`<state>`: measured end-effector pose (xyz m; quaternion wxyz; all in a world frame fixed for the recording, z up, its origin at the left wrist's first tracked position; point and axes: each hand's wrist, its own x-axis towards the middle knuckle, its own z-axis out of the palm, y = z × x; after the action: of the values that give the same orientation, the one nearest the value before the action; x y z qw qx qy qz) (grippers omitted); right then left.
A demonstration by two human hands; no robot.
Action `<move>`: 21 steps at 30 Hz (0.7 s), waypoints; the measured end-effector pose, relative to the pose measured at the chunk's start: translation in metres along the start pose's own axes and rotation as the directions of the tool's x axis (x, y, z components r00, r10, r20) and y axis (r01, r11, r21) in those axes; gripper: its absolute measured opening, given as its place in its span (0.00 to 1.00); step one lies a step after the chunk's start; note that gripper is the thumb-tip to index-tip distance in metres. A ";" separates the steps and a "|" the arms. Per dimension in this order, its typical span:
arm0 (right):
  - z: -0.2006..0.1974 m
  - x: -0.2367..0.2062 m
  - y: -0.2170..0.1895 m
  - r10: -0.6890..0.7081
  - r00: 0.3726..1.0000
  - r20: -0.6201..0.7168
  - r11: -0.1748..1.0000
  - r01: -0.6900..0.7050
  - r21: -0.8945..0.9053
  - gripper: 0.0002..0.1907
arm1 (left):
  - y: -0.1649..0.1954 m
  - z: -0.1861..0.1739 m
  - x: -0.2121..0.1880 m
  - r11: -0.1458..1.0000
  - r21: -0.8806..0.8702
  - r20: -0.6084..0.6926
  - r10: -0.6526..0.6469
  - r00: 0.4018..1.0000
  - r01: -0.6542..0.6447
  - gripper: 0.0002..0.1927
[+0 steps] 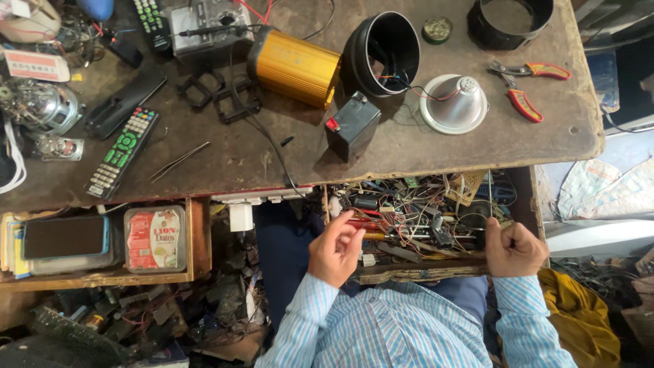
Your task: The person sits at a cluttered workbench and solders wires onto a round LED lamp module, holding the module steady while applying a soldering iron. They use pliers to handle wires, then reposition a battery pack and adjust the connected inverter and lamp housing on the bench.
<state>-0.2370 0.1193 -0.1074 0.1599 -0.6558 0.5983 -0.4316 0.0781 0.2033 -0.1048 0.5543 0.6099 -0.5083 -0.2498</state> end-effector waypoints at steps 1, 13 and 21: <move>0.002 0.003 0.003 -0.018 1.000 0.021 1.000 0.019 -0.024 0.28 | -0.004 0.007 0.009 0.999 0.032 0.035 0.013 0.999 -0.014 0.21; 0.016 0.002 0.004 -0.023 0.991 0.131 0.983 0.046 -0.179 0.29 | -0.022 0.024 0.035 0.966 0.230 0.123 0.091 0.988 -0.118 0.19; 0.030 0.018 0.006 -0.083 0.988 0.131 0.975 0.108 -0.194 0.29 | -0.033 0.029 0.050 0.958 0.230 0.176 0.134 0.975 -0.174 0.18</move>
<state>-0.2194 0.0924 -0.1222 0.1083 -0.7218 0.5957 -0.3353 0.0819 0.1415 -0.1303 0.4506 0.6101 -0.6237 -0.1890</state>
